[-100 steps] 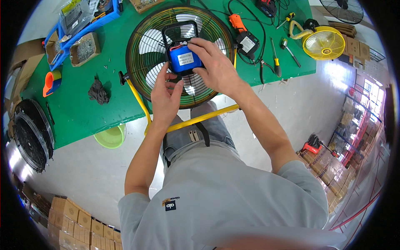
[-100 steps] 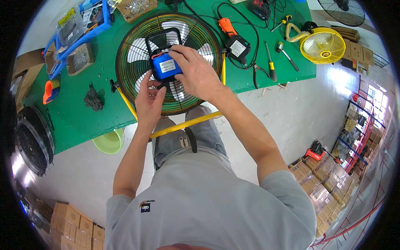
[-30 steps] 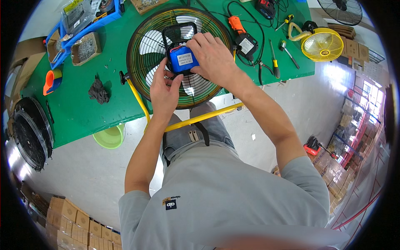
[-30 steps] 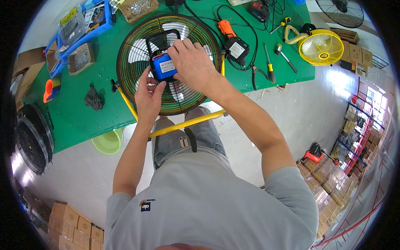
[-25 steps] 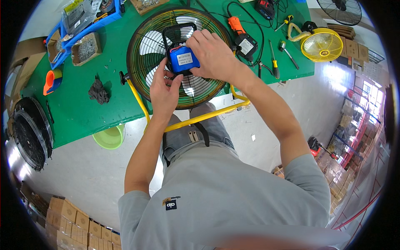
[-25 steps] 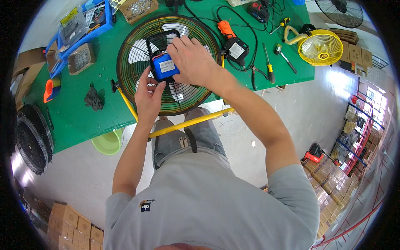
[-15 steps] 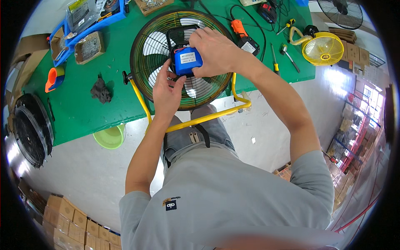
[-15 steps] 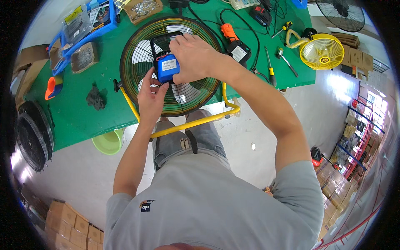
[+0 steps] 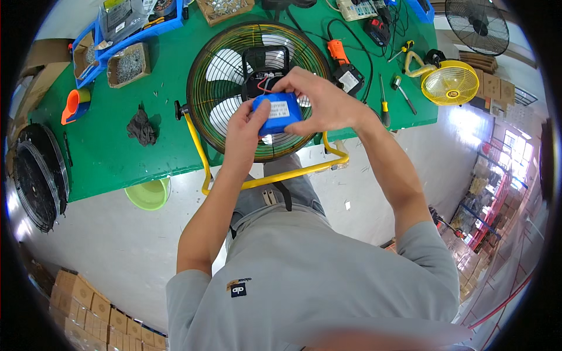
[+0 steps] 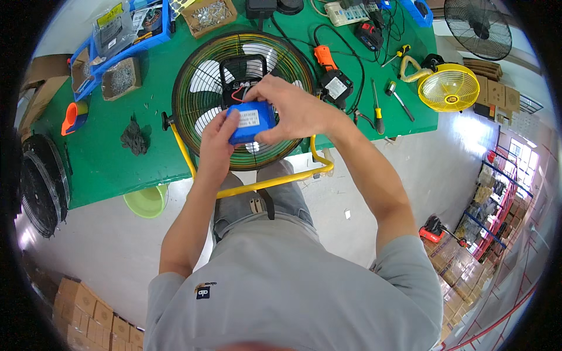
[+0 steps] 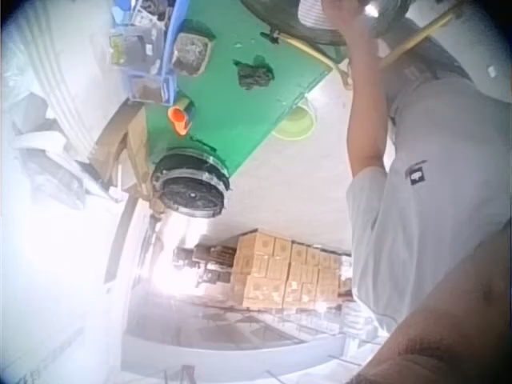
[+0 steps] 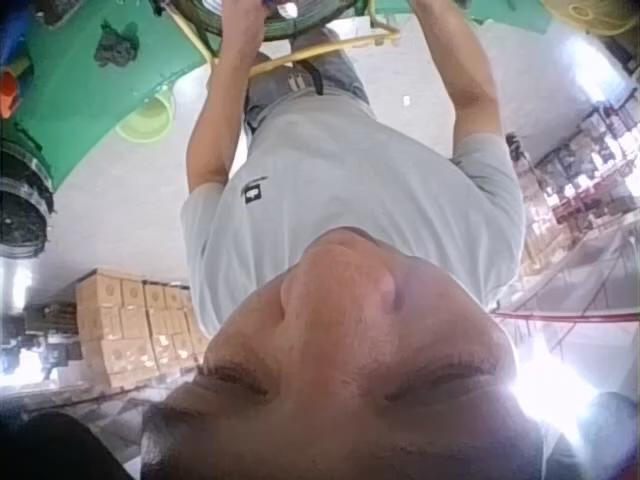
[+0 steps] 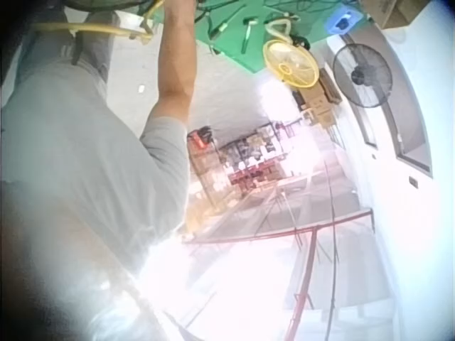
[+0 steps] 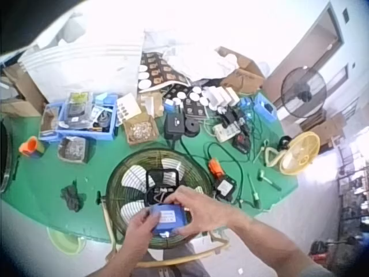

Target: Assembling a portable industrial fan by installing the blade and safety cage.

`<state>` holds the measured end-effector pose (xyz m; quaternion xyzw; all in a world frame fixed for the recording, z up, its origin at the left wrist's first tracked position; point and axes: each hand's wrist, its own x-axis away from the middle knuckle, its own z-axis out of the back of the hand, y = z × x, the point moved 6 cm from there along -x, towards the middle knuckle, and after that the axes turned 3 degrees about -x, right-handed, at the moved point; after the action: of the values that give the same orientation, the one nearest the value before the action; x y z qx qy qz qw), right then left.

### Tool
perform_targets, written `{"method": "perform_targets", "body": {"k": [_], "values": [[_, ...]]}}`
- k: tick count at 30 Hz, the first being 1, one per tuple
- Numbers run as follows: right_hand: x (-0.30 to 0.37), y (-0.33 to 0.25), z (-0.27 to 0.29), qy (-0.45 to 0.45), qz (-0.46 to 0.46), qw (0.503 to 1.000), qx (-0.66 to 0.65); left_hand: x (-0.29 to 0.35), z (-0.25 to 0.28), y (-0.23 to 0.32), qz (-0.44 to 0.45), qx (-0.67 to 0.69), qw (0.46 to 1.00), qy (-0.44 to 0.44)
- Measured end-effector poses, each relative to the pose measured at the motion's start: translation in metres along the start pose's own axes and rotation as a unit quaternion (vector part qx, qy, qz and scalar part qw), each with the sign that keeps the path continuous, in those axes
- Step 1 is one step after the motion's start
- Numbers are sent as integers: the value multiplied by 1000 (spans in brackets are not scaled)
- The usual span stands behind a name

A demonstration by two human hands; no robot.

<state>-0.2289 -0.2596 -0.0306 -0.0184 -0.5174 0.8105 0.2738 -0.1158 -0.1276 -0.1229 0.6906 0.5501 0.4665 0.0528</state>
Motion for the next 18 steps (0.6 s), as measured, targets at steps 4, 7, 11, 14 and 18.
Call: {"method": "perform_targets", "body": {"k": [4,7,11,14,18], "values": [[-1,25,2,-17,-21,994,-107,-1,1,-1,-32,-91,995,9],[-17,23,7,176,78,968,162,-3,-1,-6,-39,-91,995,-15],[-31,23,-8,200,100,946,234,-4,-4,-1,-69,-98,992,-31],[-35,20,-11,214,120,928,282,-5,-1,-3,-63,-99,992,-39],[-36,18,-17,222,88,924,299,-5,1,-5,-65,-90,993,-43]]}}
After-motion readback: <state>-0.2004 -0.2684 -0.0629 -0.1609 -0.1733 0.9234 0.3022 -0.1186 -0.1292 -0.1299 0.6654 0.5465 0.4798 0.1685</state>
